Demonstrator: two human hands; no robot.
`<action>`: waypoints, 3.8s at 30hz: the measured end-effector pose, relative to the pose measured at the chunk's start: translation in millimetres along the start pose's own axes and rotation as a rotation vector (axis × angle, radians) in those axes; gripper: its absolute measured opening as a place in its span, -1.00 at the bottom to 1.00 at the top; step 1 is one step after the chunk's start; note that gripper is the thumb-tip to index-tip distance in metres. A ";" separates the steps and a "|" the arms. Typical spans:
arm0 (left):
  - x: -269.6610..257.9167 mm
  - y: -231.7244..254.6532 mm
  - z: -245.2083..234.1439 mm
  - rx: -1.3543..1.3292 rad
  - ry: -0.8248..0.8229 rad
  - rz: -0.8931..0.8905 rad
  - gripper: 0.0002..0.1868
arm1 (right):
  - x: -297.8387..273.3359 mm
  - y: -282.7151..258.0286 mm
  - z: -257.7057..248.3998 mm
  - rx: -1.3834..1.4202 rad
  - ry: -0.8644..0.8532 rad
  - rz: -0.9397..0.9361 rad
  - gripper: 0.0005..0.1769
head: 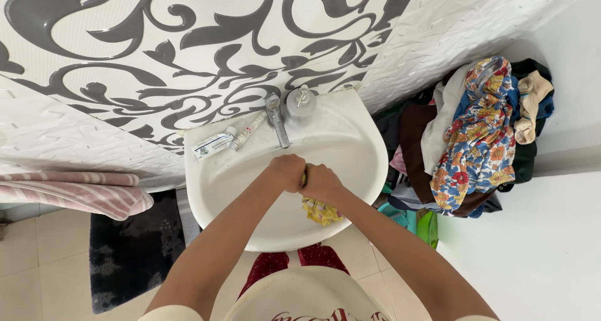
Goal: The person picks up a garment from the floor, takes it to a sink, and washes it by hand using water and soap.
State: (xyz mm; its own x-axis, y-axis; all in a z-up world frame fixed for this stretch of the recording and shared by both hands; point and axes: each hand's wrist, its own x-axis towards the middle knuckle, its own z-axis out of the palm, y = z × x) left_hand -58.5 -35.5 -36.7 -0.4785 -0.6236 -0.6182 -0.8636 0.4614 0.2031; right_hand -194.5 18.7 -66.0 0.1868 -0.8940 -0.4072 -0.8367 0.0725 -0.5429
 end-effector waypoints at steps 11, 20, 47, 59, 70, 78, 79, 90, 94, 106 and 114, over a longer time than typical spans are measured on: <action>-10.0 -17.4 -32.0 -0.469 -0.070 -0.143 -0.63 | -22.2 12.6 -43.8 0.334 0.076 -0.158 -0.36; -69.4 -14.7 -36.4 0.416 1.283 0.568 -0.33 | -4.7 43.5 -78.2 1.317 -0.475 0.121 -0.52; 9.0 -48.6 18.7 -0.752 -0.411 -0.181 -0.75 | -11.5 5.6 -17.3 -0.447 0.258 -0.560 -0.43; -43.6 -20.4 -12.1 -1.128 0.711 0.122 -0.46 | -17.0 21.2 -66.3 0.830 0.052 0.077 -0.59; -73.5 -18.9 -68.1 0.267 1.221 0.812 -0.62 | -49.5 -11.2 -111.2 1.259 -0.900 -0.059 -0.51; -40.6 -24.6 -39.2 0.274 0.689 0.487 -0.69 | -42.2 -18.1 -72.0 0.598 -0.185 0.082 -0.22; -36.5 -22.7 -37.8 0.240 0.600 0.436 -0.66 | -40.1 -13.3 -63.2 0.522 -0.105 0.044 -0.24; -6.0 0.8 -50.8 0.119 0.079 0.105 -0.82 | -27.3 -2.2 -35.7 0.282 0.128 0.150 -0.29; 4.2 -6.9 -45.2 0.009 0.028 0.034 -0.76 | -26.6 -7.0 -42.0 0.219 0.150 0.128 -0.28; 27.5 -21.6 -35.1 -0.626 -0.327 -0.037 -0.72 | -26.6 39.9 -31.1 -0.384 0.589 -0.427 -0.22; -42.5 -18.7 -44.1 -0.699 0.785 0.308 -0.44 | -49.6 34.2 -75.4 1.016 -0.103 0.256 -0.49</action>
State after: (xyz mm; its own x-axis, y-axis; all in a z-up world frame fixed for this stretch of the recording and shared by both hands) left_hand -29.0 -45.5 19.3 -0.4432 -0.8857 0.1383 -0.4699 0.3610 0.8055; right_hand -271.2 32.2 -8.9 0.1487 -0.7612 -0.6312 -0.0413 0.6329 -0.7731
